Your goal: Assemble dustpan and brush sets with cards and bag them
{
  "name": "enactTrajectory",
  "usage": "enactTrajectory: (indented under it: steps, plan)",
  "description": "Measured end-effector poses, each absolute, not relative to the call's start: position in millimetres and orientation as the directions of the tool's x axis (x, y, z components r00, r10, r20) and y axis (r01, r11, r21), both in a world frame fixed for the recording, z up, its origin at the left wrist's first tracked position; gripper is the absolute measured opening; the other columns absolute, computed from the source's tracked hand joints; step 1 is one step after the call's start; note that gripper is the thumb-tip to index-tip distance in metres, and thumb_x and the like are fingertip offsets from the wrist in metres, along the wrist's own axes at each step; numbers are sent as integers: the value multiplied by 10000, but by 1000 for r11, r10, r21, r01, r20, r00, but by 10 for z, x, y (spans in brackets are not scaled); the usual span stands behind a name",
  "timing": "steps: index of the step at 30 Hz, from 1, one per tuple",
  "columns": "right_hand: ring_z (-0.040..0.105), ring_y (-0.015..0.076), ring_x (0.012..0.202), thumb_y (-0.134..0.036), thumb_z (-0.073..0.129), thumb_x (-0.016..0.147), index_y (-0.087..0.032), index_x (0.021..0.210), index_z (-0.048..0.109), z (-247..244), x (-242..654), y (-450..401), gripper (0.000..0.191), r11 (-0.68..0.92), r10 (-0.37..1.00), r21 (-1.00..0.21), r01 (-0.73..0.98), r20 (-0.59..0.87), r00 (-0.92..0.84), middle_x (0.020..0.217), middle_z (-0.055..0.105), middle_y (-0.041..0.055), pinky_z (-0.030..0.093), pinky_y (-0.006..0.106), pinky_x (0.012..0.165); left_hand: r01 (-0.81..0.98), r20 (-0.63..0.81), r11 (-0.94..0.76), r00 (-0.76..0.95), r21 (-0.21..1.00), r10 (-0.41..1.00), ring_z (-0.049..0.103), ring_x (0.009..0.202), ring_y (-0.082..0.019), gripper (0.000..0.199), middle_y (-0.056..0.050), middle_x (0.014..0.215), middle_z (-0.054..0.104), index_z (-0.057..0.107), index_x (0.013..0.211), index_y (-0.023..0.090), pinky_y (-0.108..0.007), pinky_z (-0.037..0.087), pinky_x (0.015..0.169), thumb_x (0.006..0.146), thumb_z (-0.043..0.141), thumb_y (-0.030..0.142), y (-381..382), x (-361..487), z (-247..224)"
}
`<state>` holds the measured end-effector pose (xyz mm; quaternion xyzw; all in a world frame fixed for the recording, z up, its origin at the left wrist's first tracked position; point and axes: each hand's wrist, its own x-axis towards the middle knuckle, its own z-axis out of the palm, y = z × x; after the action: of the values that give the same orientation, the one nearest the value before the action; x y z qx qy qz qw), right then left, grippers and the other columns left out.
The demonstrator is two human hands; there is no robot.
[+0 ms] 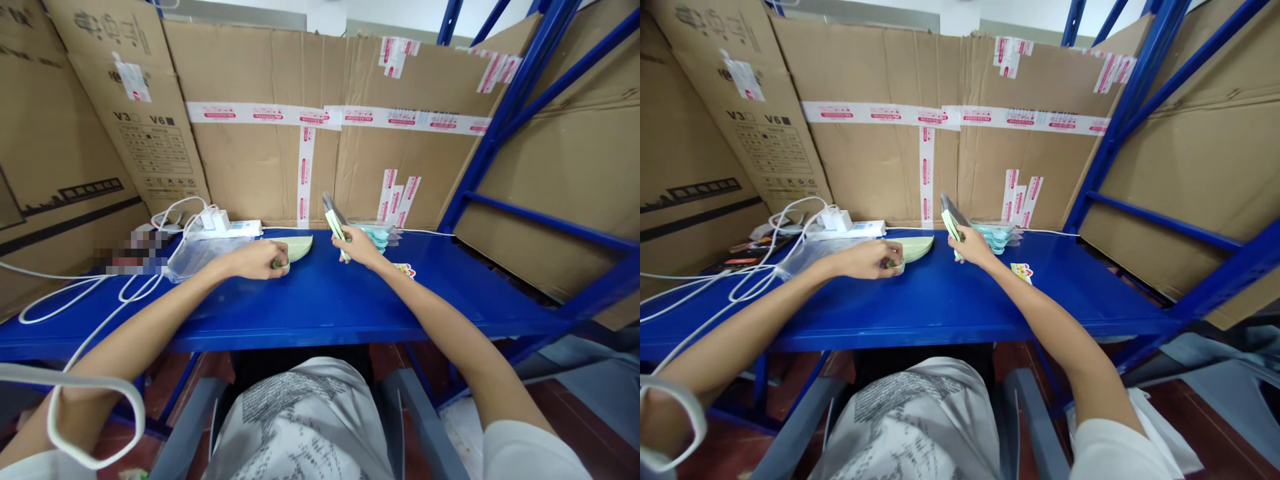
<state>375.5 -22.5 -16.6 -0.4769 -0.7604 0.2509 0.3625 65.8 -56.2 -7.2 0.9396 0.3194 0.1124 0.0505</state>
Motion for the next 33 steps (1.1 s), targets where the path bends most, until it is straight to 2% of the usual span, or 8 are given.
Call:
enactTrajectory:
  steps: [4,8,13,17,20,24,28,33]
  plan:
    - [727,187,564,-259,650,888,-210,994,670,-192,3763,-205,118,392,919,-671,629,263,-292,775,746,4,559,247,515,644,285,-754,704,128,650,639,678,-151,307,-46,978,660,700,756,192,-301,503,722,915,719,454,-441,748,-283]
    - [720,182,555,-287,636,919,-210,1033,697,-221,3747,-198,150,380,925,-589,713,222,-309,788,771,8,536,238,531,731,389,-681,617,38,684,647,691,-157,304,-99,1080,649,733,814,153,-330,552,806,987,629,380,-349,804,-439]
    - [748,196,663,-285,620,950,-209,1099,740,-252,3713,-223,206,391,920,-432,813,216,-328,825,791,18,532,245,667,766,376,-636,618,-92,690,689,762,-196,299,-140,1142,631,767,855,128,-365,579,878,1016,593,310,-322,856,-530]
    - [770,278,1044,-293,638,951,-220,1134,762,-294,3584,-193,233,379,917,-289,879,244,-315,1087,822,75,518,289,882,804,377,-593,564,-48,735,706,814,-208,303,-138,1152,616,763,854,135,-369,582,925,1023,601,328,-227,844,-556]
    - [718,321,1215,-308,614,972,-236,1236,742,-320,3411,-82,302,339,925,-204,918,252,-285,1262,787,108,515,337,954,835,384,-549,519,-38,763,708,834,-226,295,-146,1155,607,757,878,134,-389,587,932,1021,593,334,-123,783,-560]
    - [698,334,1245,-312,616,1007,-222,1311,717,-283,3206,181,333,268,949,-116,956,200,-242,1302,755,142,544,406,990,854,404,-519,488,-36,774,709,832,-239,253,-165,1183,587,753,942,126,-413,595,929,1005,602,319,-58,693,-557]
    - [696,281,1191,-404,686,1038,-180,1346,676,-178,3141,446,381,181,980,-47,982,89,-177,1352,694,130,588,487,1008,840,425,-543,496,-13,757,694,785,-200,268,-170,1296,543,752,984,139,-426,596,970,1021,582,342,-53,661,-578]
    - [691,269,1179,-401,703,1038,-180,1378,649,-110,3181,584,409,128,992,11,992,15,-128,1385,662,120,610,492,987,807,437,-589,518,33,735,694,807,-192,276,-158,1330,529,759,995,155,-437,597,1009,1035,582,363,10,666,-647]
